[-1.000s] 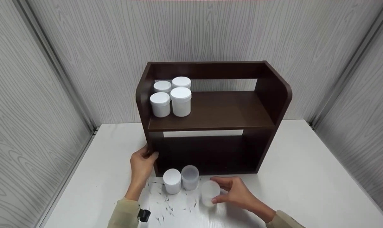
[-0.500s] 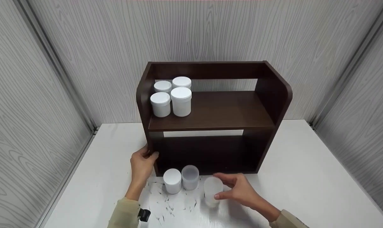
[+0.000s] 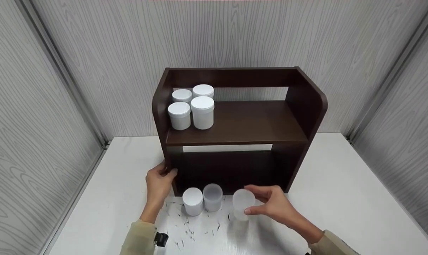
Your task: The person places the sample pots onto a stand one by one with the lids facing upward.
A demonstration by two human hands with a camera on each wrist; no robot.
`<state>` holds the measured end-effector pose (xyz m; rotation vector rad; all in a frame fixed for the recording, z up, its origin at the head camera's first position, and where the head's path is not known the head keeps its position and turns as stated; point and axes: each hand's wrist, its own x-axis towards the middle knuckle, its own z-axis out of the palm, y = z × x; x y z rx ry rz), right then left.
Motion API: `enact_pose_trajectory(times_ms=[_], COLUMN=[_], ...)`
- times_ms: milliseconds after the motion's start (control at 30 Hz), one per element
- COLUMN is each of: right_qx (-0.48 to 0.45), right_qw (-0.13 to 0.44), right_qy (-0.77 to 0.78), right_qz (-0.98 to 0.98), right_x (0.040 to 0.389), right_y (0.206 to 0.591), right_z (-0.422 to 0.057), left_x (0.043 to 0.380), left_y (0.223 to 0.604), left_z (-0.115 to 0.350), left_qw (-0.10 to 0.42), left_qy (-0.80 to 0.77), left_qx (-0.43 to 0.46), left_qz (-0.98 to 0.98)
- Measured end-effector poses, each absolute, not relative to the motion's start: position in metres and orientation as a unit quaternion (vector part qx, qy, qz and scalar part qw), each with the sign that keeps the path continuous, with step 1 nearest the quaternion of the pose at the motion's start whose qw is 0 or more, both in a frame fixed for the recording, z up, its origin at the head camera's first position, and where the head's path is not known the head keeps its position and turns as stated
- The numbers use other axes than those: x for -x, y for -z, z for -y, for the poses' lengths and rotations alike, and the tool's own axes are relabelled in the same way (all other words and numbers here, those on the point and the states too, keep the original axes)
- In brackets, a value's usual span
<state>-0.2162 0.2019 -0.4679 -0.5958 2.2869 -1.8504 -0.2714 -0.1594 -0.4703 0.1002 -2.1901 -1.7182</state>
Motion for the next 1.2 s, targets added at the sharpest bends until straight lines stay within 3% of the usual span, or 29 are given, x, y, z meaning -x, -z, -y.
enact_pose_trajectory(times_ms=[1200], right_qx=[0.178], right_qw=[0.029], right_qy=[0.636], right_qz=[-0.75], right_x=[0.204], right_y=[0.371], right_z=[-0.213], left_x=[0.271], left_y=[0.47], left_z=[0.159], left_qw=[0.178], left_qy=[0.605], left_qx=[-0.033], left_qz=[0.775])
